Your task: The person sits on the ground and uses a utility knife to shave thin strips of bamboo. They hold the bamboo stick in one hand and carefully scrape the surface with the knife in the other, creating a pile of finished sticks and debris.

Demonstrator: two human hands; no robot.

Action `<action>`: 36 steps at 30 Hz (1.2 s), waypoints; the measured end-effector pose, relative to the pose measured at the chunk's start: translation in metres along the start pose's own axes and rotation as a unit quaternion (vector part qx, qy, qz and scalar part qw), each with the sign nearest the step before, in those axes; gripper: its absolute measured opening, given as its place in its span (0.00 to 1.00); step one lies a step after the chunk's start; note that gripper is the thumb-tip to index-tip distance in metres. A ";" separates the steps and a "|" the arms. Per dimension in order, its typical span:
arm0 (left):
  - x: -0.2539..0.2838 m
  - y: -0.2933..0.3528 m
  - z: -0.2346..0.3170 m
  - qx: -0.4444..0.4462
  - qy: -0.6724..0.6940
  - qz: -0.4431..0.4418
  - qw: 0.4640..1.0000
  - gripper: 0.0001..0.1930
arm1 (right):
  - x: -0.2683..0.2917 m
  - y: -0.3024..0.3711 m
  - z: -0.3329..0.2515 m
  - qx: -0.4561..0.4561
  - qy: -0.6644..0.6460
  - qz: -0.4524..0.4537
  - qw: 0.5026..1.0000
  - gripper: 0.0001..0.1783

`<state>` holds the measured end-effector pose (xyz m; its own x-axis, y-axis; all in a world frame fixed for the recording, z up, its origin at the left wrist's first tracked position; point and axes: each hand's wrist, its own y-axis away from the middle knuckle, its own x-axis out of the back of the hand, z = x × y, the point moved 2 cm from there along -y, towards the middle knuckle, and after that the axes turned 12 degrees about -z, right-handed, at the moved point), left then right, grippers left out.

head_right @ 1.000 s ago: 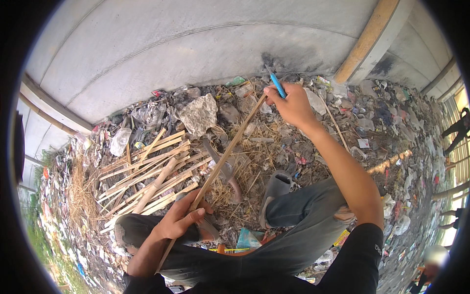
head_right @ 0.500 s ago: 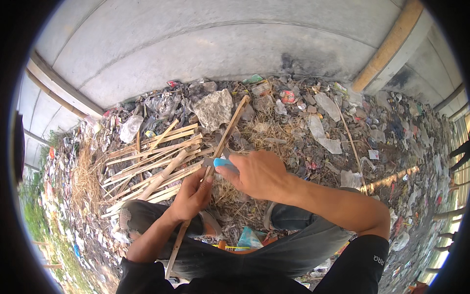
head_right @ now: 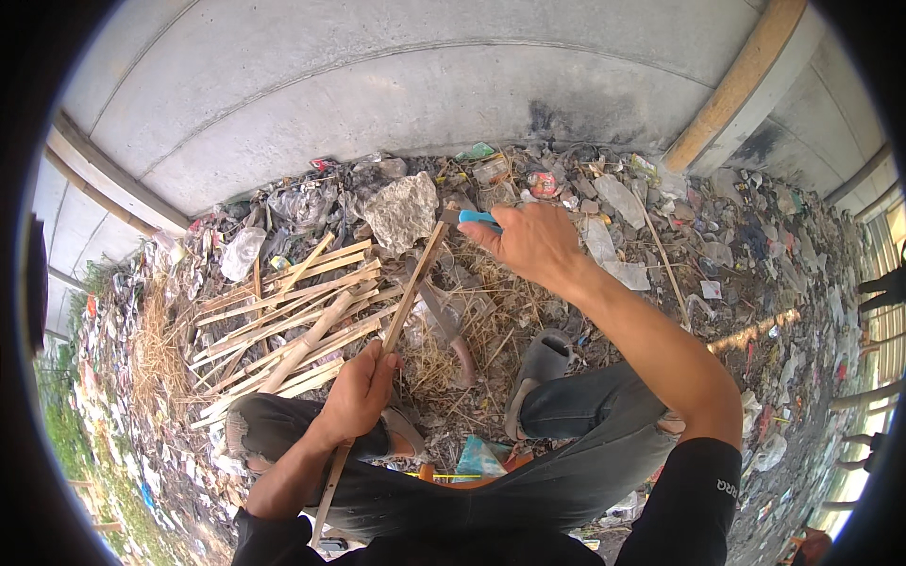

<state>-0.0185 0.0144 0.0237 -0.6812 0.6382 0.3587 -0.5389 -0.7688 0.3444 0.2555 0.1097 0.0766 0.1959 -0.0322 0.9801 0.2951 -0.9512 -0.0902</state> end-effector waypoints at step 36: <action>0.001 0.011 0.013 -0.009 0.300 -0.222 0.928 0.31 | -0.006 -0.006 0.065 -0.158 -0.635 0.017 0.756 0.12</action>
<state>-0.0188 0.0069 0.0392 -0.5404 0.7588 -0.3636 -0.8369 -0.4396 0.3262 0.3133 0.1354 0.0601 0.9974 0.0717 -0.0011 0.0713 -0.9886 0.1325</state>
